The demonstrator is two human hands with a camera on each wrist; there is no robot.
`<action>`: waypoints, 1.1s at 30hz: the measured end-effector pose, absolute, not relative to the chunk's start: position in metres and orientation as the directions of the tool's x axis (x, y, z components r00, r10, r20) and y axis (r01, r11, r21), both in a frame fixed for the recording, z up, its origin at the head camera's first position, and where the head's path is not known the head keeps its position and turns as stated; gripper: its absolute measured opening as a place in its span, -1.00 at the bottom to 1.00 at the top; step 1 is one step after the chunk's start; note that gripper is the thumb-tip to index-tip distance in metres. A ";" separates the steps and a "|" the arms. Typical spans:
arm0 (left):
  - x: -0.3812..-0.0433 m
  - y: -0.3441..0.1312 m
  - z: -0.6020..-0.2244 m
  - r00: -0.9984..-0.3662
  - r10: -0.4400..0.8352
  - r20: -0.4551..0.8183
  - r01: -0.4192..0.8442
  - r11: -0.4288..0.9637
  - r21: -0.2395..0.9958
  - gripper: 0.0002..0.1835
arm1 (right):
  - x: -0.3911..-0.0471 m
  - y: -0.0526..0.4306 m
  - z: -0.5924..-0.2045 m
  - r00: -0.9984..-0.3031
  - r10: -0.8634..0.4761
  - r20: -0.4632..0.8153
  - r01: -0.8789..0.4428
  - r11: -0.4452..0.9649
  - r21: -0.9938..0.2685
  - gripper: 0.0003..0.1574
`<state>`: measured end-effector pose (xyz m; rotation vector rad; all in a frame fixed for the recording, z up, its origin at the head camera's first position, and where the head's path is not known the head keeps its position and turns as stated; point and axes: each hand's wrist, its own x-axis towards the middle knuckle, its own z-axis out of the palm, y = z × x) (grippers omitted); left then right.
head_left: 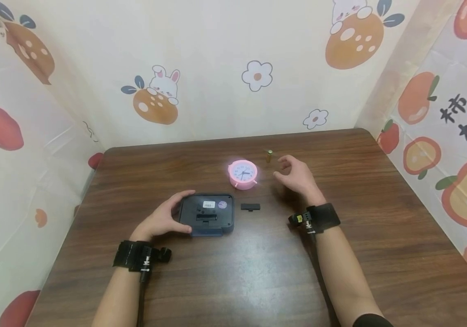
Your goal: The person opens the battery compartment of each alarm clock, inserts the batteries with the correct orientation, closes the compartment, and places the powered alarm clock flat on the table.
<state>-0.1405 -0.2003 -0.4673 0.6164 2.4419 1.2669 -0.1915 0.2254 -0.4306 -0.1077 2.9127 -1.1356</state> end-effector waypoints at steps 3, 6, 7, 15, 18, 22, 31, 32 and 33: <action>-0.141 -0.200 -0.467 -0.859 0.503 -0.094 0.219 0.527 0.821 0.07 | -0.193 0.223 -0.434 -0.999 -0.040 0.026 -0.047 0.714 -0.699 -0.37; -0.141 -0.200 -0.468 -0.861 0.499 -0.100 0.214 0.533 0.819 0.06 | -0.194 0.222 -0.436 -0.999 -0.010 0.048 -0.042 0.688 -0.725 -0.37; -0.141 -0.200 -0.468 -0.861 0.498 -0.101 0.213 0.534 0.818 0.05 | -0.194 0.221 -0.437 -0.999 -0.002 0.054 -0.041 0.680 -0.732 -0.37; -0.141 -0.200 -0.467 -0.863 0.493 -0.109 0.207 0.542 0.815 0.07 | -0.195 0.220 -0.437 -0.997 0.017 0.075 -0.045 0.652 -0.757 -0.39; -0.141 -0.201 -0.467 -0.864 0.491 -0.109 0.206 0.543 0.814 0.05 | -0.197 0.219 -0.437 -0.996 0.023 0.084 -0.050 0.639 -0.767 -0.39; -0.141 -0.202 -0.467 -0.864 0.492 -0.104 0.208 0.539 0.816 0.04 | -0.199 0.217 -0.437 -0.995 0.040 0.091 -0.047 0.620 -0.783 -0.39; -0.140 -0.201 -0.465 -0.864 0.496 -0.088 0.221 0.530 0.819 0.06 | -0.200 0.216 -0.440 -0.994 0.064 0.093 -0.036 0.607 -0.794 -0.39; -0.139 -0.201 -0.466 -0.863 0.497 -0.088 0.224 0.532 0.816 0.06 | -0.200 0.216 -0.440 -0.993 0.066 0.094 -0.035 0.609 -0.792 -0.38; -0.139 -0.200 -0.466 -0.862 0.499 -0.085 0.228 0.533 0.815 0.06 | -0.200 0.216 -0.440 -0.993 0.069 0.097 -0.035 0.610 -0.792 -0.38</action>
